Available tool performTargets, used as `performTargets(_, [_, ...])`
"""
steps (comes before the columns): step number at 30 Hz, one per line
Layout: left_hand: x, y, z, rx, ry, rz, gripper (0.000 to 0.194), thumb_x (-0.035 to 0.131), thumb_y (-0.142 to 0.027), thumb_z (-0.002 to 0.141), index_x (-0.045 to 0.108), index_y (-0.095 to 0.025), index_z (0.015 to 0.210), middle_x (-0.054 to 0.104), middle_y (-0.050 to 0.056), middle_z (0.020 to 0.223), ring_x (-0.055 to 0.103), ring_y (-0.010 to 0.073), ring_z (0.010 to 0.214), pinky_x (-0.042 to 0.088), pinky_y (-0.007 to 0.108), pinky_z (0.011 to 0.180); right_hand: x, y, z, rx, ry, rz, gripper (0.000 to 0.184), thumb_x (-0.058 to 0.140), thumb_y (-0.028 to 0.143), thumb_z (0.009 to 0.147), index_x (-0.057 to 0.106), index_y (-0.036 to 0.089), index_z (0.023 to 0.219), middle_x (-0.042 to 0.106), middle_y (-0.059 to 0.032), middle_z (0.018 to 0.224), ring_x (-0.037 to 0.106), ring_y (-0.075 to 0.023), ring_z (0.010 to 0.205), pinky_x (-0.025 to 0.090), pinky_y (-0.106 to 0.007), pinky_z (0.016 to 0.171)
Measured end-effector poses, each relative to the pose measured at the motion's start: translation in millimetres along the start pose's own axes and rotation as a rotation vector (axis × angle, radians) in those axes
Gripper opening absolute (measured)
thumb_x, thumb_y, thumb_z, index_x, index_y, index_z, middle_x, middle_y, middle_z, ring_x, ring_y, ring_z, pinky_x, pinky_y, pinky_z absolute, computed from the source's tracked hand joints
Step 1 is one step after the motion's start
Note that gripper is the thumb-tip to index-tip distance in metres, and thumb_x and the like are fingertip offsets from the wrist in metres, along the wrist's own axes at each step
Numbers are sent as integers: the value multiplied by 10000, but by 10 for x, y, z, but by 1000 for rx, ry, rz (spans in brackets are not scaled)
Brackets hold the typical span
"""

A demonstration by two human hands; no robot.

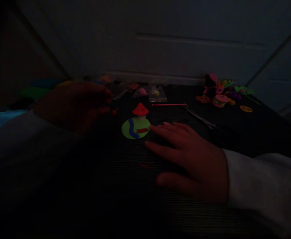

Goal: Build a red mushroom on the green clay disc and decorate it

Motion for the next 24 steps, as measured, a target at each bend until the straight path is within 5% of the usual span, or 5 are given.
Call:
performTargets(5, [39, -42, -41, 44, 51, 1, 188, 456, -52, 711, 533, -135, 561, 533, -1, 643, 519, 95, 606, 349, 192, 433, 31, 108, 30, -108, 37, 7, 488, 418, 504, 808, 425, 316, 1258, 220, -78, 1437, 256, -293, 1279, 156, -571, 996])
performTargets(24, [47, -13, -46, -30, 16, 30, 232, 387, -60, 753, 514, -126, 570, 528, -4, 626, 512, 87, 587, 355, 190, 463, 69, 138, 15, -66, 42, -55, 612, 449, 580, 752, 412, 269, 1278, 247, -116, 1422, 291, -327, 1254, 174, -580, 983])
Point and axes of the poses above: each hand's wrist, its own z-axis towards the middle knuckle, its own x-axis out of the palm, y = z × x, the point moved 6 cm from there along z, towards the middle knuckle
